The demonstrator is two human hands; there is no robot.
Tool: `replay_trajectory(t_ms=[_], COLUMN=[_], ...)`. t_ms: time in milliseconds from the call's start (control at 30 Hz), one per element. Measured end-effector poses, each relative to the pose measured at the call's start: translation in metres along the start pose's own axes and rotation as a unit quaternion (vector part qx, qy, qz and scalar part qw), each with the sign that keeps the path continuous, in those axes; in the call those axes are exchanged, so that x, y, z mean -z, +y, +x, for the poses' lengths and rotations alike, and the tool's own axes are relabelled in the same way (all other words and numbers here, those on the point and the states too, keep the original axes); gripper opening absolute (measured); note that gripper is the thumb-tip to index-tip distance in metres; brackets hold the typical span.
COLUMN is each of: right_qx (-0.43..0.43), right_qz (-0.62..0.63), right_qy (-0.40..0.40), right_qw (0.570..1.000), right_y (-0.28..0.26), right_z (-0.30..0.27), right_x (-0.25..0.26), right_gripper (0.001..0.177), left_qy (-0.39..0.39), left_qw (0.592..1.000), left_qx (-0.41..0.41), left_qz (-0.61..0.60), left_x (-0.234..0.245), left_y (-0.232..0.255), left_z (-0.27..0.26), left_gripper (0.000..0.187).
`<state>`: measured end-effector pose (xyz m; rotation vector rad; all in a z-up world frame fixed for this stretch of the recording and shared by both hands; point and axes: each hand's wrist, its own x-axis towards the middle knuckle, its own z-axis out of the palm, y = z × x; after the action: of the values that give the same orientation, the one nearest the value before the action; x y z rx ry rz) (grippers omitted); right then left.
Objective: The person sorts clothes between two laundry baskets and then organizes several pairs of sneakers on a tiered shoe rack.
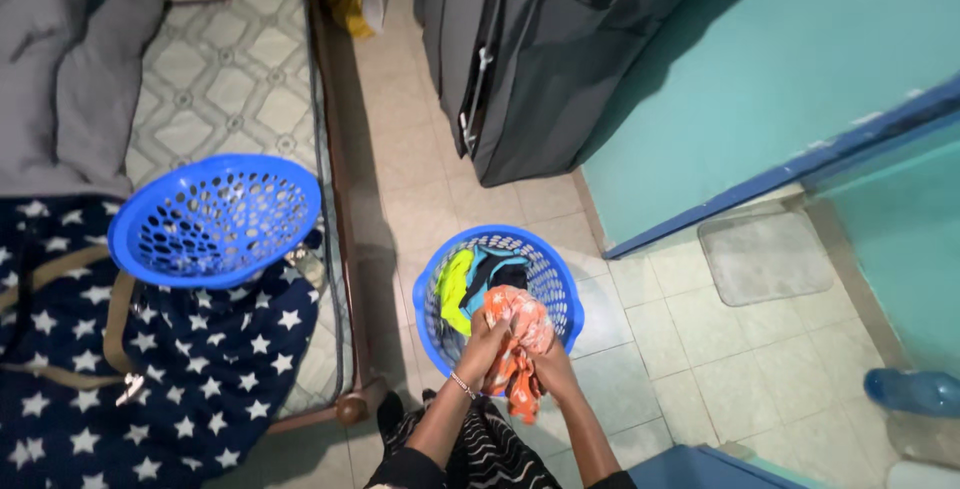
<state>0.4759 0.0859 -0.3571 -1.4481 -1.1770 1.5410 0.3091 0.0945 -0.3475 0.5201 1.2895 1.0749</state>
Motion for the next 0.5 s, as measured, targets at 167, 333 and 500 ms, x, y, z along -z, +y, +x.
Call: replay_trajectory(t_ms=[167, 333, 500], right_qx=[-0.056, -0.030, 0.059], right_qz=[-0.132, -0.378, -0.310], right_qy=[0.077, 0.033, 0.090], right_qw=[0.987, 0.925, 0.945], right_y=[0.052, 0.073, 0.076], right_z=[0.032, 0.070, 0.089], right_x=[0.003, -0.023, -0.051], right_gripper=[0.063, 0.094, 0.064], left_qy=[0.076, 0.105, 0.219], left_qw=[0.991, 0.975, 0.975], left_qx=[-0.038, -0.125, 0.019], left_qz=[0.102, 0.153, 0.039], left_x=[0.056, 0.126, 0.188], left_y=[-0.088, -0.092, -0.079], left_z=[0.021, 0.012, -0.002], left_gripper=[0.037, 0.034, 0.033])
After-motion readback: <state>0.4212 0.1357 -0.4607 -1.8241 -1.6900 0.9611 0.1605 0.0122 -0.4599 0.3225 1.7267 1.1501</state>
